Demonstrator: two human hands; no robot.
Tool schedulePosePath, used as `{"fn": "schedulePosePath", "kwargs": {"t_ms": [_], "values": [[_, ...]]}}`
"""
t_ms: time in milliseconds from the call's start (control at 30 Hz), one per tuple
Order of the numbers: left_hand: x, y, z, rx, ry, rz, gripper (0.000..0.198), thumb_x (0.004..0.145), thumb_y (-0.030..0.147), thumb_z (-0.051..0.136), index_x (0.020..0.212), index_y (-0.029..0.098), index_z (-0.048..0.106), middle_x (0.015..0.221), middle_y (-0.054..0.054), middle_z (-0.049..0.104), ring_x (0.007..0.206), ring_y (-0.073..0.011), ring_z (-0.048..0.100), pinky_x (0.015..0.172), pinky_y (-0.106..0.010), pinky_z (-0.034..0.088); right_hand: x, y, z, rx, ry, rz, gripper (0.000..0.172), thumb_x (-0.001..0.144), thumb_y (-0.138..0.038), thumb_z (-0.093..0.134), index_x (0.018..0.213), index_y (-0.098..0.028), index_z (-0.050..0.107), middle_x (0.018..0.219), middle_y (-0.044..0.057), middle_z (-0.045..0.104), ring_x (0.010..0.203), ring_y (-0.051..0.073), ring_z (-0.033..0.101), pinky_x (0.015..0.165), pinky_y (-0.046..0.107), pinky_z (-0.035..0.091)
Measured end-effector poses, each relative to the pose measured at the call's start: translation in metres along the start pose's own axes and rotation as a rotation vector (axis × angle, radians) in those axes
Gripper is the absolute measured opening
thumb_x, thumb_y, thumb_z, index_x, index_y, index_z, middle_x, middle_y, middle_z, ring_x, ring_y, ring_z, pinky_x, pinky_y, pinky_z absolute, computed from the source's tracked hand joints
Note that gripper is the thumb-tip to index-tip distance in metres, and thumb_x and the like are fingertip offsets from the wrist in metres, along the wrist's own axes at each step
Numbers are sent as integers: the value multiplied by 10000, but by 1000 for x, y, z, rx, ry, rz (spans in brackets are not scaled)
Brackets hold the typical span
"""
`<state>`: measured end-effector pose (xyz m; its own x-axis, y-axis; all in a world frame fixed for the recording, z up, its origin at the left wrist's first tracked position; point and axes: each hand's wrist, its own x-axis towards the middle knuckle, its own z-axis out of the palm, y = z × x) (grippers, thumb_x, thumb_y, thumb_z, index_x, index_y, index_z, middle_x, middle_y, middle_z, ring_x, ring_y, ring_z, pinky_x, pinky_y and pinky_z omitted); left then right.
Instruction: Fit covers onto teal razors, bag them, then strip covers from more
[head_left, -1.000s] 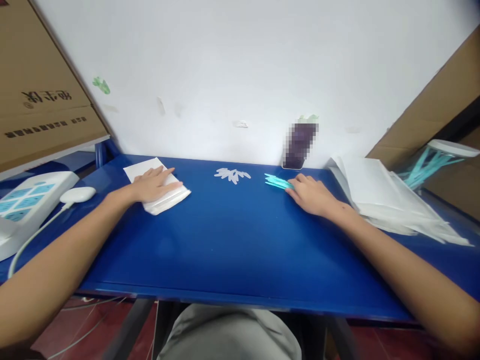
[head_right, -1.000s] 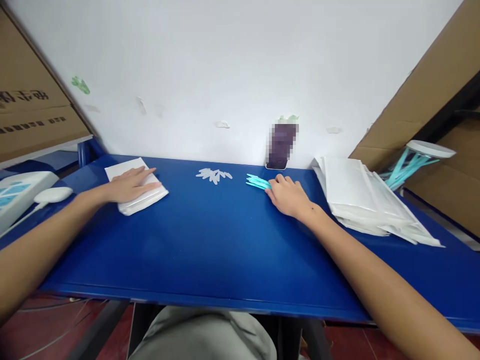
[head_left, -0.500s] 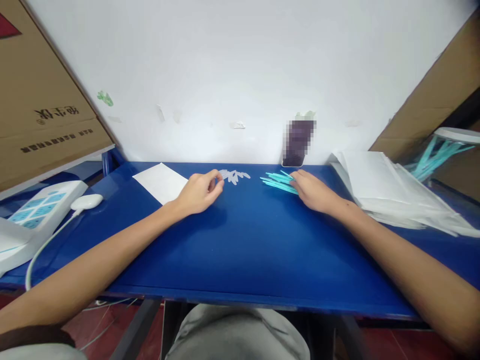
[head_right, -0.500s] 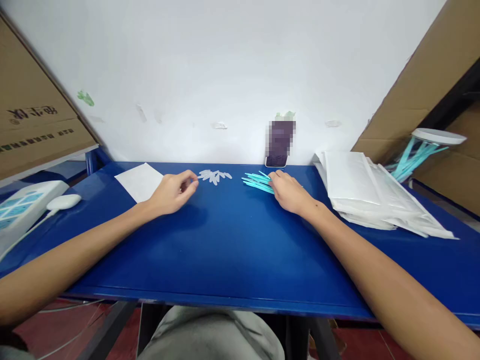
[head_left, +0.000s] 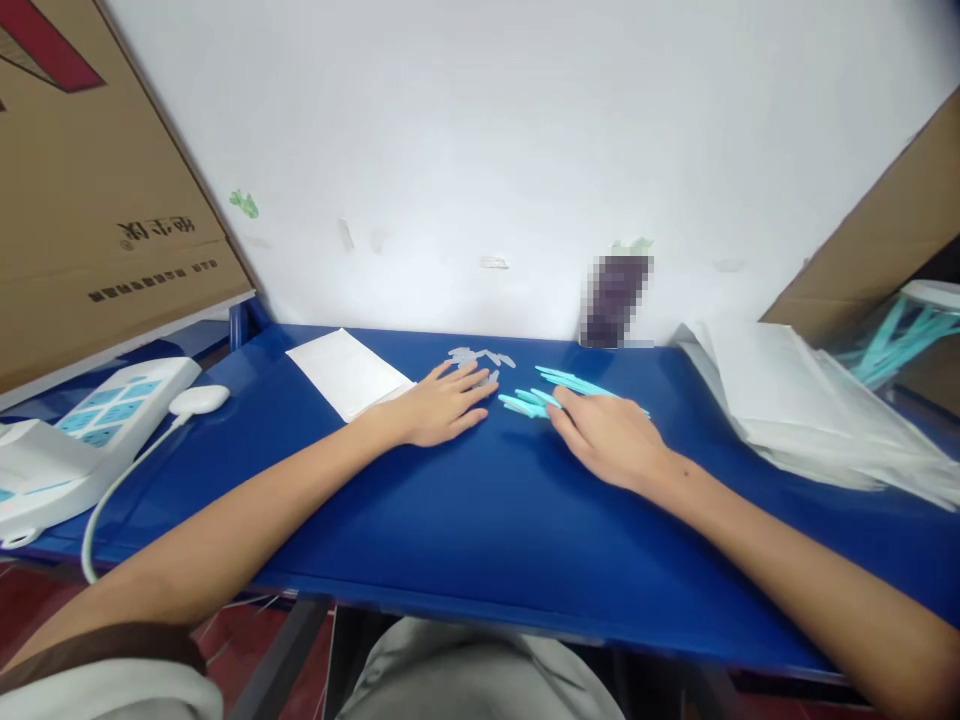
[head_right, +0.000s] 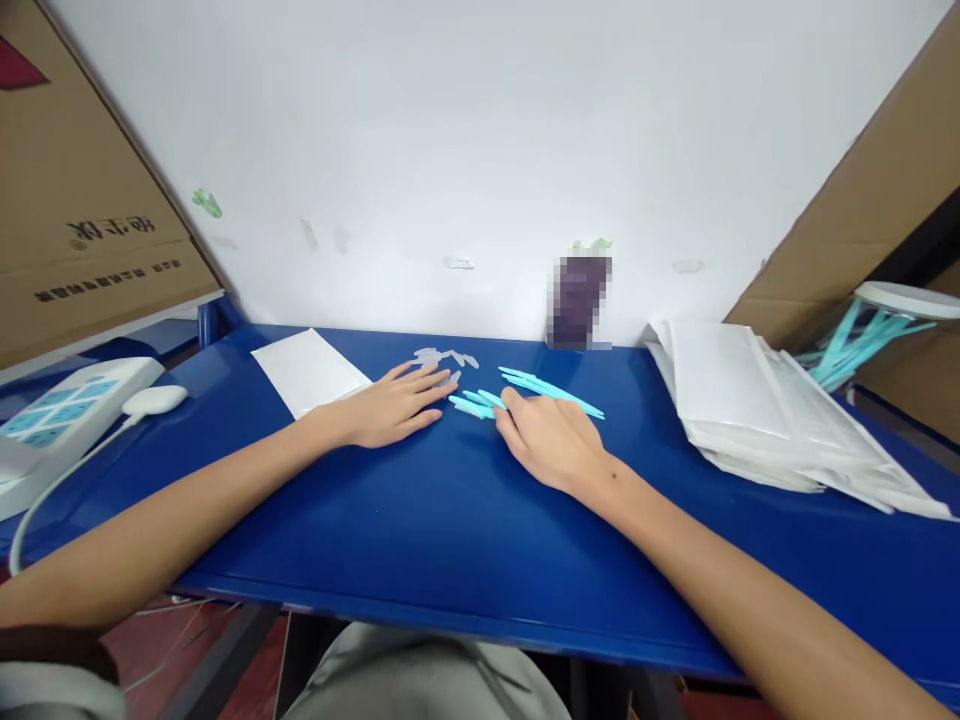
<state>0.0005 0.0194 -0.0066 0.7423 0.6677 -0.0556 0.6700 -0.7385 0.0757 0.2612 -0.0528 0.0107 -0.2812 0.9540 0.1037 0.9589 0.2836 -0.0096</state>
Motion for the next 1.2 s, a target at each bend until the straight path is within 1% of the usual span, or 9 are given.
{"fn": "schedulePosePath", "kwargs": {"t_ms": [100, 167, 333, 467, 667, 867, 1033, 1100, 1200], "values": [[-26, 12, 1, -132, -38, 55, 632, 1071, 529, 247, 1643, 275, 163, 1712, -58, 106, 1590, -301, 118, 1273, -541, 147, 2, 6, 9, 86, 46, -22, 375, 1070, -454, 227, 901, -221, 466, 802, 40, 659, 695, 204, 592, 606, 303, 251], [-36, 14, 3, -201, -4, 114, 622, 1069, 518, 307, 1638, 298, 187, 1709, -41, 137, 1586, -285, 149, 1282, -495, 168, 4, 10, 14, 146, 66, -35, 388, 1073, -464, 218, 853, -221, 424, 807, 41, 644, 691, 194, 567, 620, 297, 276], [-30, 7, 6, -313, 175, 223, 419, 1050, 376, 466, 1437, 271, 586, 1523, -56, 546, 1420, -233, 506, 1176, -383, 408, 8, 17, 20, 231, 33, -47, 404, 1063, -545, 231, 841, -233, 362, 766, 27, 602, 644, 186, 514, 608, 286, 299], [-22, 4, 3, -342, 250, 220, 298, 999, 310, 582, 1257, 247, 717, 1354, -53, 690, 1275, -233, 621, 1072, -382, 505, 11, 22, 24, 200, 38, -51, 389, 1056, -559, 262, 875, -235, 378, 760, 29, 602, 652, 196, 525, 591, 282, 283], [-24, 9, 3, -335, 290, 230, 274, 987, 296, 598, 1217, 230, 731, 1313, -70, 712, 1236, -235, 641, 1055, -403, 520, 14, 23, 31, 80, 58, -41, 364, 1047, -542, 333, 888, -227, 424, 728, 34, 593, 630, 197, 517, 578, 289, 248], [-23, 8, 4, -313, 309, 219, 305, 974, 294, 593, 1239, 208, 716, 1277, -87, 723, 1212, -246, 639, 1053, -428, 515, 15, 25, 33, 142, 48, -40, 406, 1035, -569, 349, 846, -222, 441, 714, 32, 591, 646, 190, 535, 587, 290, 267], [-23, 9, 6, -365, 344, 187, 343, 969, 213, 514, 1263, 204, 691, 1271, -100, 687, 1131, -218, 656, 975, -360, 542, 15, 24, 33, 178, 65, -42, 414, 1034, -579, 333, 840, -224, 424, 686, 23, 567, 600, 178, 495, 571, 287, 270], [-23, 9, 8, -378, 370, 170, 376, 984, 232, 493, 1321, 198, 654, 1326, -119, 634, 1162, -221, 635, 989, -357, 531, 14, 23, 32, 179, 74, -57, 411, 1036, -575, 327, 848, -225, 431, 680, 22, 563, 601, 180, 496, 573, 287, 271], [-23, 8, 11, -337, 358, 100, 429, 993, 343, 518, 1383, 188, 609, 1341, -136, 598, 1218, -265, 580, 1055, -419, 487, 15, 22, 32, 169, 83, -62, 418, 1036, -577, 328, 854, -222, 452, 692, 31, 575, 611, 187, 511, 580, 288, 277]]}}
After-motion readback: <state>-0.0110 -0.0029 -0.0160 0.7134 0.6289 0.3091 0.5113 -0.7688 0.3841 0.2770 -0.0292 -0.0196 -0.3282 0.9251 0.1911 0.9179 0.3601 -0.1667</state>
